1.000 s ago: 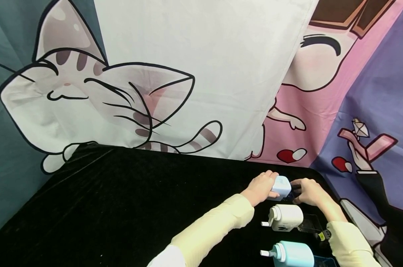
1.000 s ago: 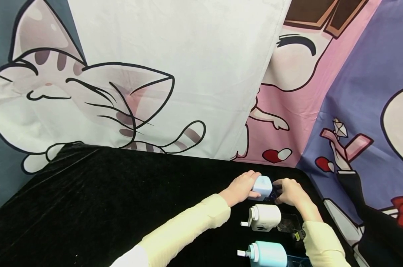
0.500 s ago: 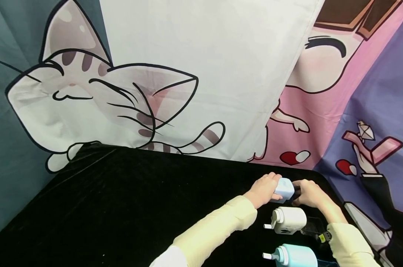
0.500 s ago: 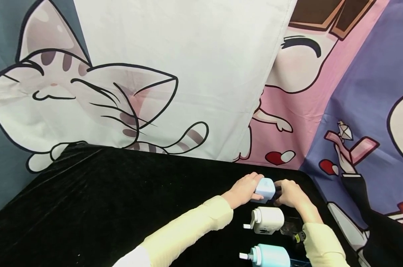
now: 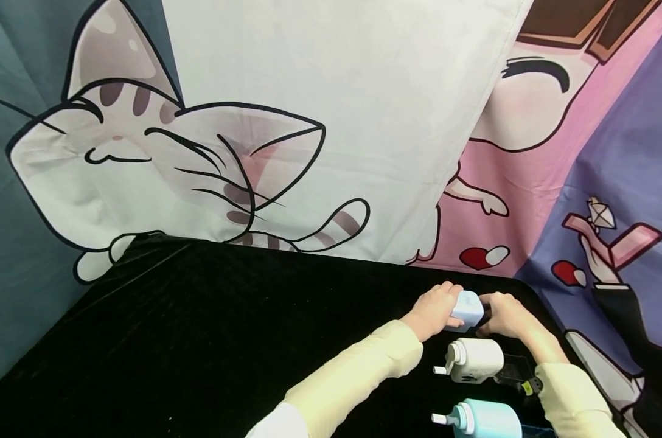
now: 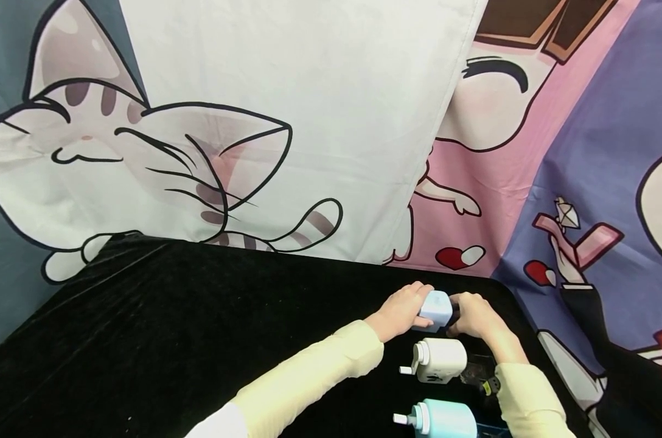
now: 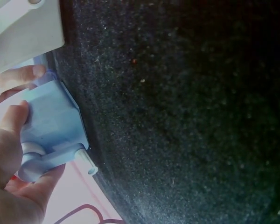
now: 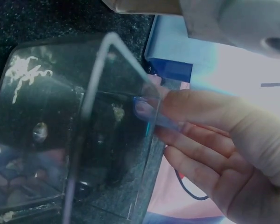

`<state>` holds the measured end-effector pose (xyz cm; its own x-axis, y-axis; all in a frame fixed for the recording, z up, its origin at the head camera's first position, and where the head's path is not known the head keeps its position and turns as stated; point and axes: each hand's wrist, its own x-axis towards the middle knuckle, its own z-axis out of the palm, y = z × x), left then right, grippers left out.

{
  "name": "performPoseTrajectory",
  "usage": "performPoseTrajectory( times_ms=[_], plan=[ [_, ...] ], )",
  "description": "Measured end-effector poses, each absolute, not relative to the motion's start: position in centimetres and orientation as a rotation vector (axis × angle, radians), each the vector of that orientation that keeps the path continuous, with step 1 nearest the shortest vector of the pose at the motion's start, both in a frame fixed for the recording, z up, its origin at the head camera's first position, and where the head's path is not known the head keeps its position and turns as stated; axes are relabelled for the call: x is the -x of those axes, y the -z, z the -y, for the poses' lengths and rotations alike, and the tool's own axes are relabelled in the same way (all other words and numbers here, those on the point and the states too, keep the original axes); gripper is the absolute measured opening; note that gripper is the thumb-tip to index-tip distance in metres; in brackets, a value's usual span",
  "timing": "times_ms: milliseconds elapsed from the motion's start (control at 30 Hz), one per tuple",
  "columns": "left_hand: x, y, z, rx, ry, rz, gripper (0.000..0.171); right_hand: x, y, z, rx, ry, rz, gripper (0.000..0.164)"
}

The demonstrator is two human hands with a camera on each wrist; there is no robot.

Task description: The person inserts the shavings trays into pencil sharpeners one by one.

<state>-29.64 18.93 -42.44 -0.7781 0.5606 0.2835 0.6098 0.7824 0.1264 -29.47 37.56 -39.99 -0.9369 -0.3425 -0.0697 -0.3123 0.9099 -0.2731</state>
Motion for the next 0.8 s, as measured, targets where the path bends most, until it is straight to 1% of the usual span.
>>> performPoseTrajectory(
  times_ms=[400,600,800],
  plan=[
    [29.72,42.17,-18.82,0.905,0.319,2.767,0.065,29.61,40.06,-37.36,0.52,0.398,-2.962,0.057],
    [29.72,42.08,-18.86,0.904,0.326,2.767,0.065,29.58,39.84,-37.36,0.526,0.387,-2.952,0.065],
    [29.65,42.26,-18.89,0.916,0.331,2.769,0.064,29.45,39.76,-37.64,0.532,0.506,-2.869,0.079]
  ],
)
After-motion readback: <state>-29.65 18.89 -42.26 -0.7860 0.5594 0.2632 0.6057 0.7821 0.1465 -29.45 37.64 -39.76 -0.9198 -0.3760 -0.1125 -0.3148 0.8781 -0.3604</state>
